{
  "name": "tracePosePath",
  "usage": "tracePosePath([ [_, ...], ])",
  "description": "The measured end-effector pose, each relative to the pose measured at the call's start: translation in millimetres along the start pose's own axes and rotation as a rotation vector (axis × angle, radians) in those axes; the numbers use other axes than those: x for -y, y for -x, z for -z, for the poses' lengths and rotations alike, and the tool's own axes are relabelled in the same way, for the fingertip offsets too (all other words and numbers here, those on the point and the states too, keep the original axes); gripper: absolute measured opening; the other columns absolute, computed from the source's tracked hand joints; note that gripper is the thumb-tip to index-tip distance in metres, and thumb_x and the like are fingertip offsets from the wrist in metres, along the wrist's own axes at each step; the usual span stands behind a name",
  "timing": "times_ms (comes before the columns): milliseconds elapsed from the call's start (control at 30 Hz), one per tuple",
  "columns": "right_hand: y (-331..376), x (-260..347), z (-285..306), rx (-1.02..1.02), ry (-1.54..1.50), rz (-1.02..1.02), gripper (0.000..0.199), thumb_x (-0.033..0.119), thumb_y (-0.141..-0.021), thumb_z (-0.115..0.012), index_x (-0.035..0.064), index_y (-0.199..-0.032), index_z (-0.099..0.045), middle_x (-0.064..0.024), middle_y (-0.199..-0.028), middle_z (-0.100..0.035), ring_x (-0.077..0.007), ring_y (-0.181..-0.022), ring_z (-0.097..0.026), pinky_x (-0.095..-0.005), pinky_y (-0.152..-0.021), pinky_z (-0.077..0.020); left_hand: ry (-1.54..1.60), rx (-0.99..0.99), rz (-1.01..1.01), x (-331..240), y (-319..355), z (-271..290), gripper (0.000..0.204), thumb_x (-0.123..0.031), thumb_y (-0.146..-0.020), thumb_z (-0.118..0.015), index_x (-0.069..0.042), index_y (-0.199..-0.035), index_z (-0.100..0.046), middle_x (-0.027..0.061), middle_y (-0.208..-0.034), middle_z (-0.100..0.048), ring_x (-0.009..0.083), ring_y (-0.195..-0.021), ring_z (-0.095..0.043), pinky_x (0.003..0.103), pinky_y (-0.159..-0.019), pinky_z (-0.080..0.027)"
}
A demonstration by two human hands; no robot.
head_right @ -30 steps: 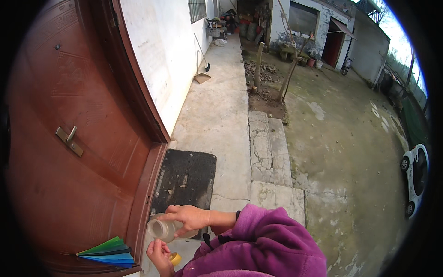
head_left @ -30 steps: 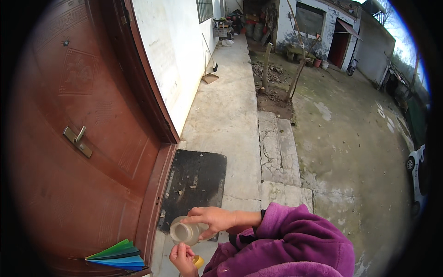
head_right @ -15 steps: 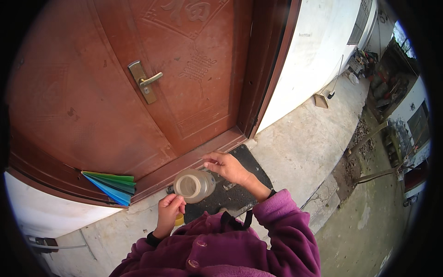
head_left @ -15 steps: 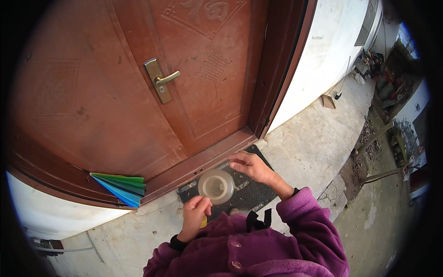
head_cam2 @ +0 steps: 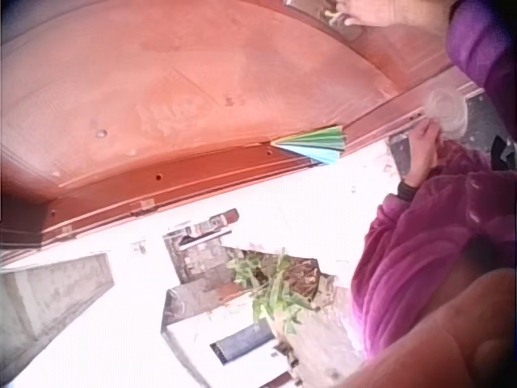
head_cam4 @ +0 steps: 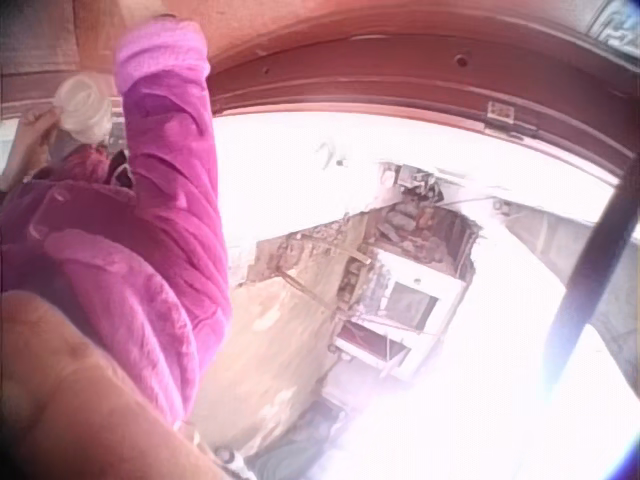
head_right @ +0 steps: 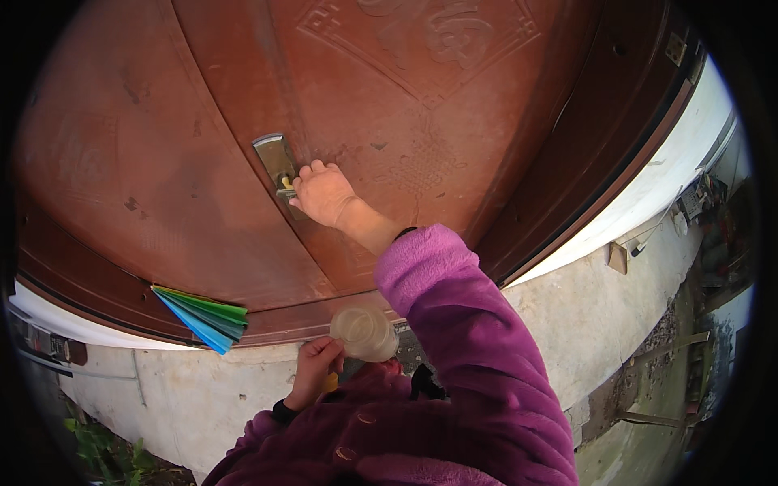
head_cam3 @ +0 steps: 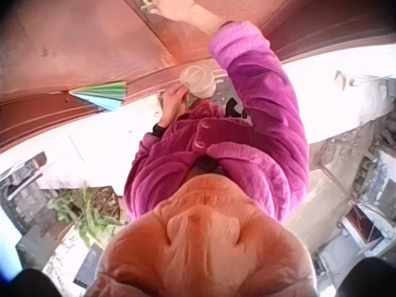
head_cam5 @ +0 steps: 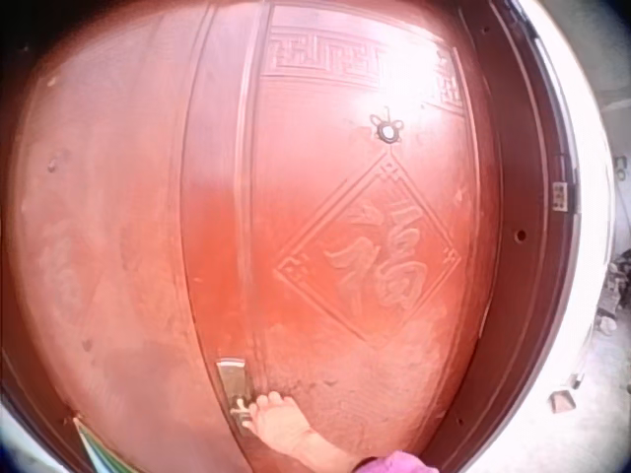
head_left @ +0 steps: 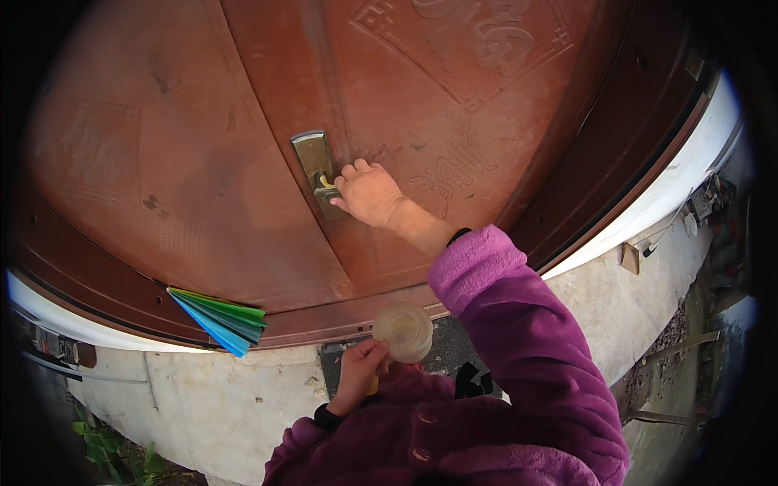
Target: The person rinses a pressure cooker lid under a tap, then places a rubber gasket onto the lid and secures it. They carry the lid indoors, place it on the cooker base, and cover the cooker with a cloth. Finally, they pour water from a thermos into a glass.
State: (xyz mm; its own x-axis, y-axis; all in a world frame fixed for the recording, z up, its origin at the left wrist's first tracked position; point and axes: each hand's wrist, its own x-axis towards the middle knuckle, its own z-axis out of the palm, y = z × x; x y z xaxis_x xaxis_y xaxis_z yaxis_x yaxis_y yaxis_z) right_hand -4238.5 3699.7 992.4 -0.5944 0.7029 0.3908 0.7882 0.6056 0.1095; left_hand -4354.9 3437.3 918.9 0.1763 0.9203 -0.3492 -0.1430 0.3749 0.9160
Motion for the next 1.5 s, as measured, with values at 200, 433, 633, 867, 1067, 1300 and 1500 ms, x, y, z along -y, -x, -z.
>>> tracePosePath([
  [200,-10,-31,-84,-0.400,-0.349,0.147,0.037,0.038,-0.079,-0.070,0.0090,-0.072,-0.048,-0.0057,-0.069,-0.053,-0.0238,-0.068,-0.054,-0.0309,-0.057,-0.0474,-0.194,0.079,0.013,-21,-101,-18,0.026,-0.020,-0.094,-0.057,0.000,-0.077,-0.062,0.0004,-0.064,-0.056,0.0071,-0.058,-0.053,0.023,-0.054,-0.040],
  [433,-34,-47,-113,-0.430,-0.541,0.270,0.036,0.033,-0.075,-0.074,0.0097,-0.072,-0.046,-0.0051,-0.067,-0.049,-0.0216,-0.064,-0.053,-0.0300,-0.056,-0.0454,-0.294,-0.028,0.195,-26,-152,-22,0.028,-0.021,-0.092,-0.059,0.002,-0.076,-0.064,0.0027,-0.064,-0.059,0.0091,-0.056,-0.054,0.025,-0.053,-0.042],
  [633,-79,-84,-141,-0.506,-0.552,0.229,0.032,0.028,-0.080,-0.071,0.0076,-0.076,-0.047,-0.0079,-0.068,-0.053,-0.0242,-0.065,-0.055,-0.0328,-0.057,-0.0466,-0.336,-0.156,0.119,-27,-211,-55,0.029,-0.023,-0.092,-0.059,0.002,-0.077,-0.065,0.0042,-0.063,-0.060,0.0097,-0.056,-0.056,0.026,-0.053,-0.043],
  [867,-126,-155,-161,-0.333,-0.426,0.069,0.029,0.030,-0.084,-0.065,0.0060,-0.080,-0.049,-0.0103,-0.069,-0.058,-0.0280,-0.065,-0.059,-0.0363,-0.059,-0.0501,-0.325,-0.286,-0.056,-40,-275,-105,0.028,-0.024,-0.093,-0.058,0.000,-0.082,-0.066,0.0031,-0.063,-0.061,0.0092,-0.056,-0.057,0.025,-0.052,-0.044],
  [1067,-151,-224,-216,-0.330,-0.353,-0.111,0.028,0.028,-0.087,-0.063,0.0053,-0.080,-0.049,-0.0156,-0.067,-0.061,-0.0321,-0.061,-0.062,-0.0391,-0.056,-0.0511,-0.159,-0.305,0.083,-48,-311,-112,0.027,-0.028,-0.094,-0.057,-0.003,-0.087,-0.067,0.0019,-0.063,-0.061,0.0074,-0.053,-0.054,0.023,-0.049,-0.042],
  [1300,-193,-337,-242,-0.358,-0.232,-0.336,0.027,0.032,-0.091,-0.058,0.0073,-0.081,-0.050,-0.0154,-0.061,-0.060,-0.0334,-0.054,-0.061,-0.0421,-0.049,-0.0494,-0.038,-0.385,0.017,-94,-397,-84,0.026,-0.026,-0.093,-0.058,-0.003,-0.086,-0.067,0.0011,-0.061,-0.059,0.0076,-0.053,-0.052,0.023,-0.050,-0.042],
  [1500,-205,-446,-252,-0.463,-0.113,-0.477,0.027,0.030,-0.090,-0.059,0.0055,-0.082,-0.053,-0.0173,-0.068,-0.061,-0.0355,-0.061,-0.060,-0.0441,-0.054,-0.0485,-0.017,-0.269,0.014,-164,-506,-29,0.028,-0.026,-0.093,-0.058,-0.001,-0.086,-0.067,0.0024,-0.064,-0.059,0.0092,-0.059,-0.053,0.023,-0.058,-0.043],
])
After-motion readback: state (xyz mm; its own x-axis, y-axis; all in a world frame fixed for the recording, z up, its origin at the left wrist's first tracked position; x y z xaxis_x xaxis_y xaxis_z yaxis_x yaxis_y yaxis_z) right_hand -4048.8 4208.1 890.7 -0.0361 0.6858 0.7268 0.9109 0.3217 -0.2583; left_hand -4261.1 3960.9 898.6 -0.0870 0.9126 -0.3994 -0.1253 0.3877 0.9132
